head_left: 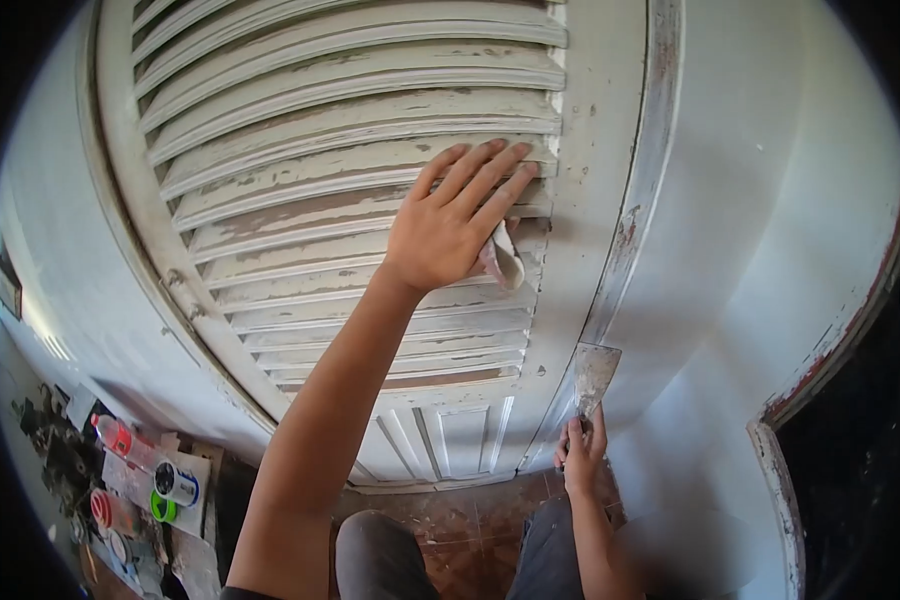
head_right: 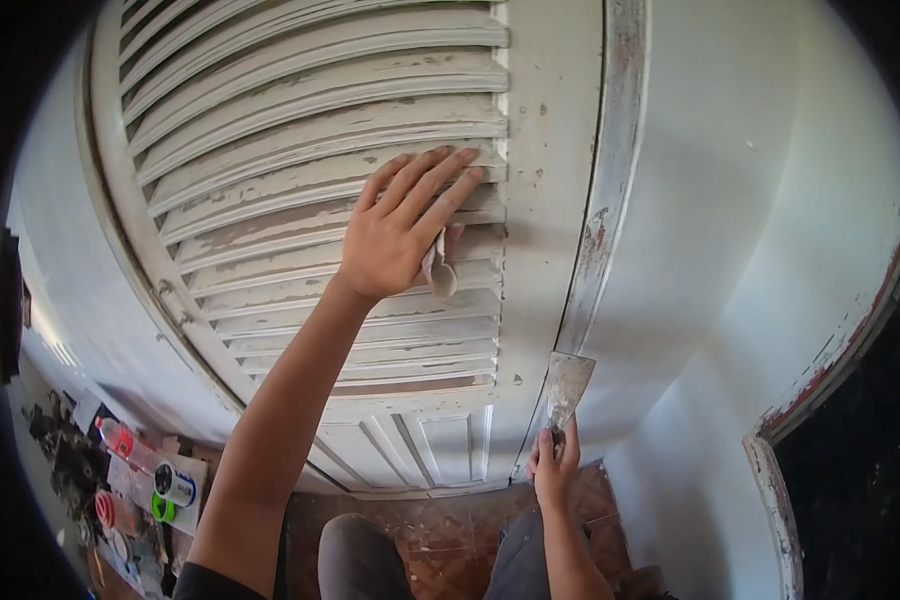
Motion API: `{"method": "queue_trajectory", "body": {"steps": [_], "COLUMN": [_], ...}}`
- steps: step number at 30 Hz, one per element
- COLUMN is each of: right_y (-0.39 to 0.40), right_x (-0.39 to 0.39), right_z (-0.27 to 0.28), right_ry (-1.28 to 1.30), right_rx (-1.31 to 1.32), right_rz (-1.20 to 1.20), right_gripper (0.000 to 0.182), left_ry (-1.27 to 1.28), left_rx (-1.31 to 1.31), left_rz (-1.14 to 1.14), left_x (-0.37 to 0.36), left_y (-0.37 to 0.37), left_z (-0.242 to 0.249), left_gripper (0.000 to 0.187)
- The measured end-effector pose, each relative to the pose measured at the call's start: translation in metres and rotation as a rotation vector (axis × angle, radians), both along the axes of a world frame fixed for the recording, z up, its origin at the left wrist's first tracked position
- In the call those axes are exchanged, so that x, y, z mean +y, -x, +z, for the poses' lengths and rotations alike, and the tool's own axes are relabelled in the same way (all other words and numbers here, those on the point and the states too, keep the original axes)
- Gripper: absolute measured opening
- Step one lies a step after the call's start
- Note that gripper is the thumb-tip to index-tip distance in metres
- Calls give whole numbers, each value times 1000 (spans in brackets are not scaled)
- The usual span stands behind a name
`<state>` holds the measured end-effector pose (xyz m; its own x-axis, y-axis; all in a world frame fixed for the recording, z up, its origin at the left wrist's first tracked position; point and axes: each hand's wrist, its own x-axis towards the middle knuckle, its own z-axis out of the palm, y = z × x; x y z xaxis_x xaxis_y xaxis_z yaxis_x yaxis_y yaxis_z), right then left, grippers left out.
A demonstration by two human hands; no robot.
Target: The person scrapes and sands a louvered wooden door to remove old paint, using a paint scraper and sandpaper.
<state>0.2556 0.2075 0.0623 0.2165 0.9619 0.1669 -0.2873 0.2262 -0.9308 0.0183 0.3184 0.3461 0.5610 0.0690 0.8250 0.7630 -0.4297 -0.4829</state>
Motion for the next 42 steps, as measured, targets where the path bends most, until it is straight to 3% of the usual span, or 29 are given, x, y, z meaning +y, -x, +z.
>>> {"method": "queue_trajectory", "body": {"steps": [2, 4, 5, 6, 8, 10, 12, 14, 15, 16, 17, 18, 20, 22, 25, 28, 30, 31, 32, 34, 35, 36, 38, 42], "right_y": [-3, -8, -10, -13, -18, -22, -23, -22, -19, -16, -16, -13, -15, -15, -21, -23, -31, -31, -30, -26, -31, -38, -35, -45], "right_x": [-2, -4, -6, -5, -8, -5, -7, 0, 2, 6, 11, 13, 16, 13, -1, 3, 5, 6, 8, 8, 16, 18, 14, 6], "right_z": [2, -3, -5, -6, -10, -11, -5, -10, -14, -19, -23, -26, -29, -27, -16, -15, -23, -23, -21, -17, -10, -4, 77, 202], "right_ry": [12, 1, -2, 11, 35, 58, 44, 21, 15, 32, 46, 60, 33, 43, 80, 115, 91, 82, 71, 32, -181, -184, -449, -704], "right_rx": [-11, -17, -16, -17, -23, -8, 2, -13, -20, -40, -64, -61, -165, -147, -136, -27, -24, 13, 14, -234, -615, -610, -872, -1108], "right_rz": [-9, 10, 10, -16, -34, -56, -71, -82, -80, -94, -110, -124, -82, -101, -60, -99, -69, -55, -61, -170, -298, -299, -377, -305], "right_gripper": [45, 36, 36, 36, 35, 22, 16, 17, 17, 18, 20, 24, 28, 20, 10, 10, 13, 29, 29, 44, 51, 51, 47, 49], "left_ry": [1, 49, 182, 248, 250, 433, 322, 146, 248, 983, 1257, 1207, 485, 200, 136, 84, 69, 63, 53, 103, 104, 101, 146, 173], "left_rx": [-7, -239, -281, -208, -187, -25, -126, -105, -116, 90, 209, 410, 311, -152, -254, -78, -25, -30, -29, -68, -74, -70, -66, -44], "left_rz": [5, 68, -15, 108, -73, 46, -48, 104, -123, -50, -35, -58, -372, -306, -173, -132, -12, -41, -48, -91, -110, -110, -177, -160], "left_x": [7, 9, 4, -18, -21, -35, -34, -23, -19, -37, -51, -59, -52, -30, -2, 11, 7, 8, 9, 5, 2, 1, -2, -9], "left_y": [-5, -31, -55, -79, -68, -27, -17, -28, -45, -66, -85, -103, -101, -69, -27, -18, -17, -16, -17, -18, -17, -16, -13, -11], "left_z": [-4, -10, -13, -13, -6, 19, 15, 1, -6, 0, -9, -23, -47, -32, -17, -18, -21, -21, -20, -19, -17, -15, -13, -6], "left_gripper": [51, 58, 52, 38, 31, 31, 30, 49, 57, 63, 65, 55, 45, 32, 37, 52, 67, 65, 65, 63, 46, 46, 30, 29]}}
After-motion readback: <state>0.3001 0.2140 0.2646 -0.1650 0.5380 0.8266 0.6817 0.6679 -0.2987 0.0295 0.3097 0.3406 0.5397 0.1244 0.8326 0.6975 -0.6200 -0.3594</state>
